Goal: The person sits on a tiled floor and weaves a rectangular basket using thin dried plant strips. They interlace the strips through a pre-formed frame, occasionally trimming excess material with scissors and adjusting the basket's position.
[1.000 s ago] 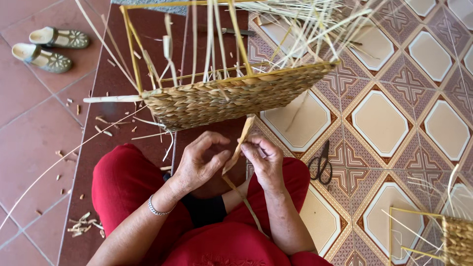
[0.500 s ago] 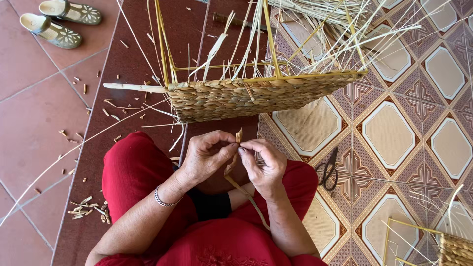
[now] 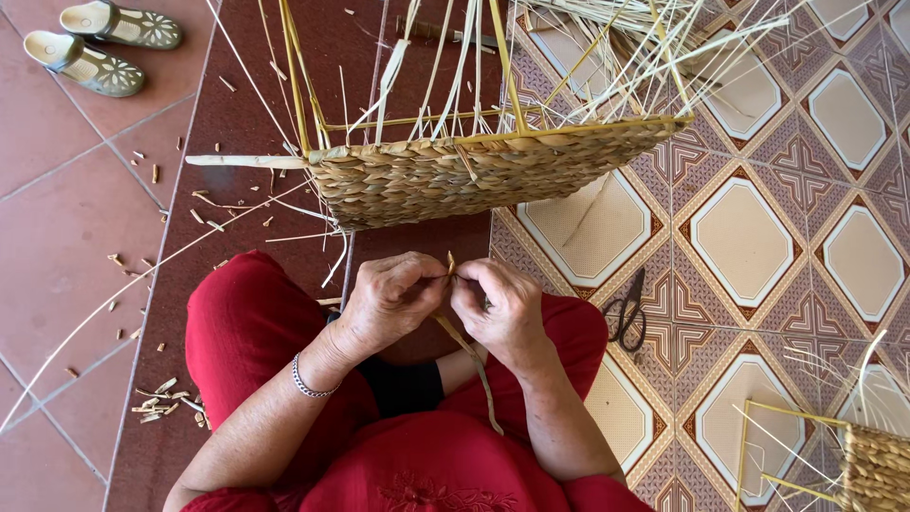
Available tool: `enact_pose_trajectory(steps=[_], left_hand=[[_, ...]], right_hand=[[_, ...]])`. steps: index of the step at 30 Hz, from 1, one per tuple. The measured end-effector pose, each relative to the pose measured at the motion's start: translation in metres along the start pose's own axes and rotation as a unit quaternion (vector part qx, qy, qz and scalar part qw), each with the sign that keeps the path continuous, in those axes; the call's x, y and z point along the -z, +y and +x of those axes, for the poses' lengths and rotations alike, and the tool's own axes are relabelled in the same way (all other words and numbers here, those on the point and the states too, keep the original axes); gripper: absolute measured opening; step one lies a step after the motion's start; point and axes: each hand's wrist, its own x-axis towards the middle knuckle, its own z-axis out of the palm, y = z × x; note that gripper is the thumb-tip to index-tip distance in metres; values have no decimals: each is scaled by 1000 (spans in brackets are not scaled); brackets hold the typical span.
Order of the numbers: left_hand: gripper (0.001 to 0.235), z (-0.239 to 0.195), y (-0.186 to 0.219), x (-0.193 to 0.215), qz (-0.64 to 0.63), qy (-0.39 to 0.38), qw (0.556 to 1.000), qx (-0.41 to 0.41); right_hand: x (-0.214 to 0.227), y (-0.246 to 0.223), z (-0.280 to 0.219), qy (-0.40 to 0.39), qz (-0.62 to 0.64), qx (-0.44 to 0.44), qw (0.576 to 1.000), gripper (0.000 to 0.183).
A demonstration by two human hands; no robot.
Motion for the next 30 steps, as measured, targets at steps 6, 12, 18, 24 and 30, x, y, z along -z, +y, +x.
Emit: enact_pose_trajectory(steps=[6, 12, 18, 24, 30], left_hand=[[15, -5, -7, -2, -1, -7, 1000, 14], [7, -16, -22, -9, -297, -22, 920, 255], [8, -12, -21, -6, -430, -37, 841, 326], [13, -14, -17, -6, -269, -43, 916, 296], [12, -16, -19, -10, -153, -3, 954, 259]], right_hand=[[-13, 16, -14, 7, 82, -46, 996, 11], [-30, 44, -30, -30, 367, -246, 897, 10], [-34, 58, -38, -17, 494, -291, 819, 10], [-34, 53, -46, -22, 377, -233, 896, 10], [-35, 42, -37, -17, 383, -228, 895, 7]])
